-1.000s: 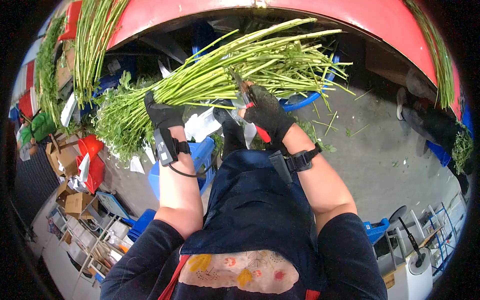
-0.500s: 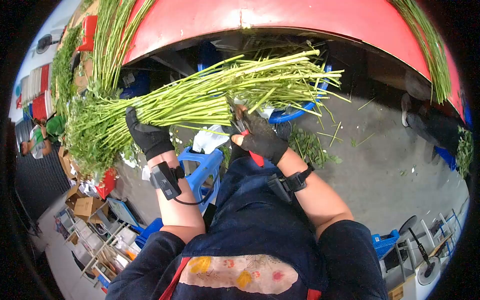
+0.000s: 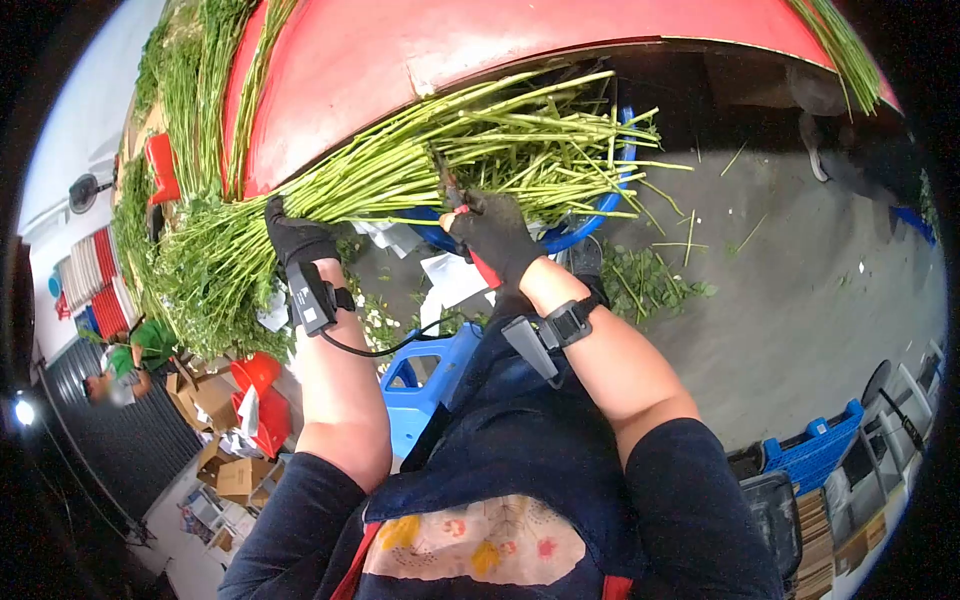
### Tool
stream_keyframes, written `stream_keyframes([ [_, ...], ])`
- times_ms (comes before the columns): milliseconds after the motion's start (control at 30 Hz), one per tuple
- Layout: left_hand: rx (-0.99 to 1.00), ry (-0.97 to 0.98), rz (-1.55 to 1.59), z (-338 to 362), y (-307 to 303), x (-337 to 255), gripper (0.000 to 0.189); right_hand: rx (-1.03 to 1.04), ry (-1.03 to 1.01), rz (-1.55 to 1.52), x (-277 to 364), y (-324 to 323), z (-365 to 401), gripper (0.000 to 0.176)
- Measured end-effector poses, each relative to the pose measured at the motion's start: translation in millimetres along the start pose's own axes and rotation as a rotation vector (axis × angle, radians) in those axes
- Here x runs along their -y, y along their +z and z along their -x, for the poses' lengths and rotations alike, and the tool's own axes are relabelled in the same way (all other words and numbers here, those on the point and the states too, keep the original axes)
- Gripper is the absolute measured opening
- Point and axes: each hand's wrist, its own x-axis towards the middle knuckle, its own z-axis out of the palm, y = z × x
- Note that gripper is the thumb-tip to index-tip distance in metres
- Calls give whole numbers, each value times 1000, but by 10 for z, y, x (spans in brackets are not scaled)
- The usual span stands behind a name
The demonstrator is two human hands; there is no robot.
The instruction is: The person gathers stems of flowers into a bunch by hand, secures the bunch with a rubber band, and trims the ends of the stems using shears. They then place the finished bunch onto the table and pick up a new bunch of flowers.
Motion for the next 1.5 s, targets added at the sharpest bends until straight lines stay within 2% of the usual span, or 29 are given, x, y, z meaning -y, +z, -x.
stream_keyframes([
  [67,-54,38,-41,-106,-2,3,40,4,20,31,-147,33,-128,27],
  [100,-26,28,-59,-131,-11,-6,40,-30,-27,54,-47,46,-78,30],
  [200,-25,3,-58,-222,-45,-22,40,14,13,142,-170,4,-37,32],
  [233,-41,-3,-45,-245,-59,-27,40,7,3,-35,-311,16,9,36],
  [333,-26,-36,-63,-286,-107,-40,40,103,164,-167,-515,29,-27,44],
  [367,-32,-70,-68,-297,-122,-48,40,110,138,-76,-563,17,-120,54],
  [467,-36,-88,-127,-306,-175,-76,40,169,10,15,-234,16,-297,61],
  [500,-33,-107,-149,-296,-172,-92,41,91,-135,-5,-271,110,-411,61],
  [533,-30,-125,-169,-280,-170,-94,43,132,-170,-180,-315,96,-441,61],
  [600,-7,-120,-198,-283,-186,-87,45,158,-54,-115,-358,77,-480,60],
  [667,31,-73,-214,-328,-210,-55,46,137,-95,-87,-493,117,-455,49],
  [700,-34,-88,-171,-114,21,-69,46,125,-115,-73,-507,133,-409,44],
  [800,-16,-118,-150,-151,-37,-76,46,49,-66,-208,-490,217,-219,31],
  [933,-52,-176,-176,-150,52,-71,50,47,96,-317,-466,184,-149,27],
  [967,-20,-207,-140,-231,-27,-65,52,30,54,-139,-492,156,-153,29],
  [1067,16,-185,-205,-371,-182,-63,50,40,25,-37,-670,115,-181,41],
  [1167,34,-190,-186,-367,-160,-80,48,95,28,-109,-598,28,-151,53],
  [1300,74,-185,-297,-295,-118,-115,48,131,-76,25,-479,-28,-399,65],
  [1400,-22,-238,-317,-241,-44,-155,47,174,-226,-38,-460,-30,-543,65],
  [1433,-56,-207,-331,-220,-2,-145,47,146,-254,59,-455,-37,-556,61],
  [1500,-125,-148,-358,-194,63,-107,46,169,-183,-51,-536,-3,-572,51],
])
